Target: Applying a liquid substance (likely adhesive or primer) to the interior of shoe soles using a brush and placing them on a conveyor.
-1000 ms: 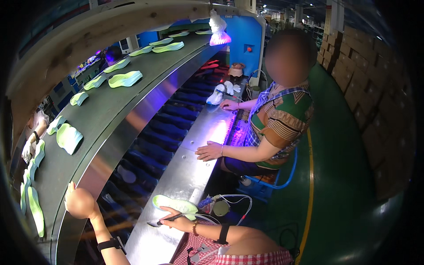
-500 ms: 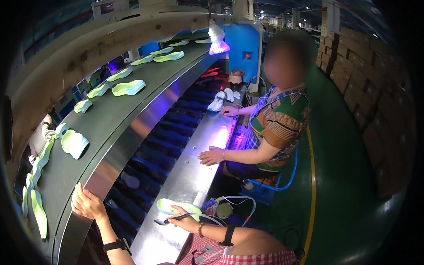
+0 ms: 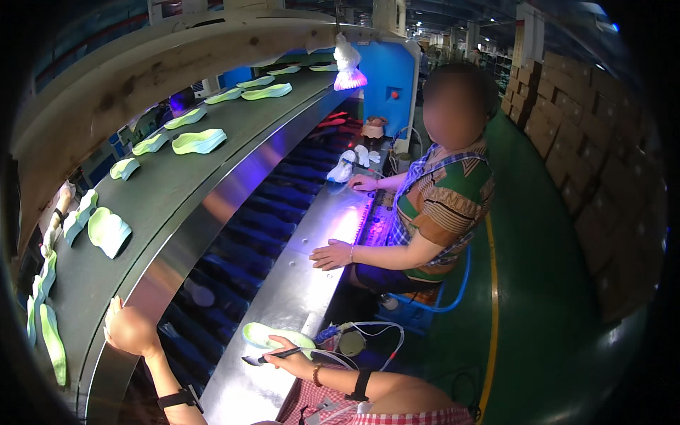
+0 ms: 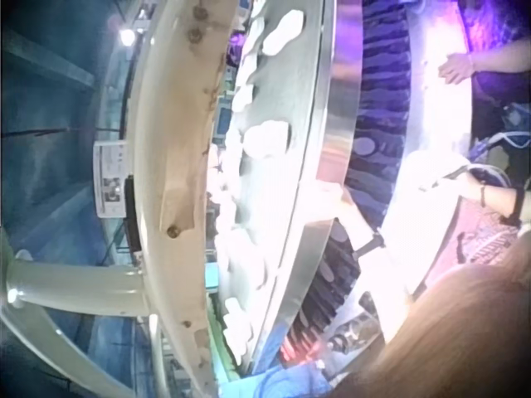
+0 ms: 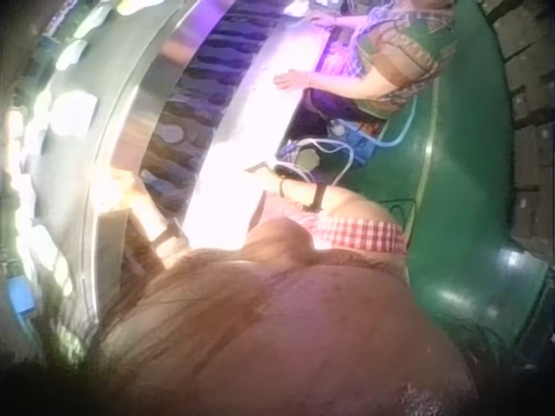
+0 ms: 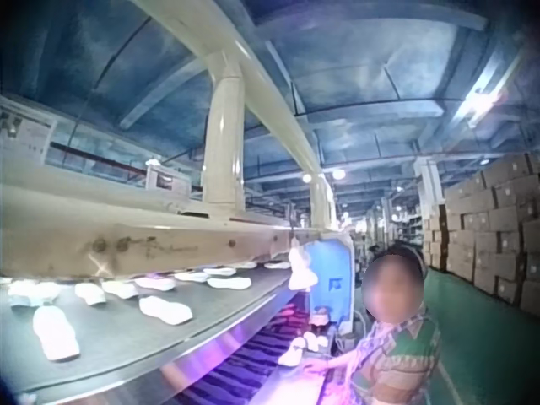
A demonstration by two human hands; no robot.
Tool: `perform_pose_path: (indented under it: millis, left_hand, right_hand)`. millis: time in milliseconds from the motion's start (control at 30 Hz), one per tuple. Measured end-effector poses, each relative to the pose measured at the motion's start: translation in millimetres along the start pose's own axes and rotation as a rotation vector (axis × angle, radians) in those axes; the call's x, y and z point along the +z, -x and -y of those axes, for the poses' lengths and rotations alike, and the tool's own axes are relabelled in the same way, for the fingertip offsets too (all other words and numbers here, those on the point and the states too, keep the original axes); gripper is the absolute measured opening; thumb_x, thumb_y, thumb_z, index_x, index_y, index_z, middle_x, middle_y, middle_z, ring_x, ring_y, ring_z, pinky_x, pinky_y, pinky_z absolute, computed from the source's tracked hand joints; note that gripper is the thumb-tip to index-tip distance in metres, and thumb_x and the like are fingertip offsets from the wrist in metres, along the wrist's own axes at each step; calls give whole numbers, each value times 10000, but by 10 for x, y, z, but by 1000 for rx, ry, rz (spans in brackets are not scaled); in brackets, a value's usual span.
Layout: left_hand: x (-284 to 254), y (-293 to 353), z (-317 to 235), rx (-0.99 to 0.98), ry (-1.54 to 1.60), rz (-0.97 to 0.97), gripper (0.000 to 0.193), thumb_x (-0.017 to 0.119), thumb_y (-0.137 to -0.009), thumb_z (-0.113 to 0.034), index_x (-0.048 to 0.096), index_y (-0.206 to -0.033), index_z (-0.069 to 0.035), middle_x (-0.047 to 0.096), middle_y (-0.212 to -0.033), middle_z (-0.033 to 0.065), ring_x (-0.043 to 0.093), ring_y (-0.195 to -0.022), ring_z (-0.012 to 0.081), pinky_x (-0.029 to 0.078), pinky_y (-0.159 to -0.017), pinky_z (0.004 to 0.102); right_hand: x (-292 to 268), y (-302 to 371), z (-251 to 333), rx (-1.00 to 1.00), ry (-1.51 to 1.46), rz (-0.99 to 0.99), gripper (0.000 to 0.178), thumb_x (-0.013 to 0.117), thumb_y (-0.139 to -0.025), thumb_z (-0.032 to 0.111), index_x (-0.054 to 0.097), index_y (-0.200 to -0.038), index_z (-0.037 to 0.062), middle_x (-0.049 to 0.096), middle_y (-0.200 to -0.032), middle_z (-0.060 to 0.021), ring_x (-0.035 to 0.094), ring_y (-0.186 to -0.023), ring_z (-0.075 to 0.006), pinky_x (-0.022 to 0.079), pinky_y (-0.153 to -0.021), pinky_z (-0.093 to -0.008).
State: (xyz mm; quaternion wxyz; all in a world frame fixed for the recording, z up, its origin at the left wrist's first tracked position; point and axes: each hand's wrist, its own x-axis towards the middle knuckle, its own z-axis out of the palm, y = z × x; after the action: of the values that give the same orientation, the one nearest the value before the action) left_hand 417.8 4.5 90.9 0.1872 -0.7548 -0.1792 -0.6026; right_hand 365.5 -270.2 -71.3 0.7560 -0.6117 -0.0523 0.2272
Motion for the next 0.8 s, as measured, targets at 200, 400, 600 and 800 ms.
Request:
perform_pose_path:
  millis: [200,400,600,800]
  left_hand:
    - [12,41,11,10,-29,18,257,386,-912,-229,599,-1014,-130,594,-1032,-32,529,-955,127,302,-885,306]
    - [-9,13,-18,3,-17,24,260,381,-913,-233,598,-1014,-133,593,-1024,-28,529,-942,137,304,-880,309]
    - [19,9,-26,9,-6,5,259,383,-914,-238,596,-1018,-133,595,-1024,-27,531,-945,131,310,-873,307]
    - [51,12,-28,0,11,22,250,411,-903,-224,586,-1048,-121,592,-1036,8,527,-970,179,343,-859,321]
  right_hand:
    - [-90,10,-19,20,39,-8,576,600,-826,177,289,-1293,48,606,-989,-118,547,-701,-87,454,-622,-219]
    - [-126,-4,-107,-10,10,-1,559,602,-827,188,308,-1283,51,609,-983,-118,549,-693,-88,444,-595,-214]
    - [-123,12,115,5,22,-12,554,601,-822,154,307,-1276,36,611,-984,-120,547,-693,-89,450,-613,-214]
    - [-191,-46,6,-12,-47,-37,551,595,-822,127,296,-1274,26,604,-1005,-136,547,-694,-91,454,-623,-212]
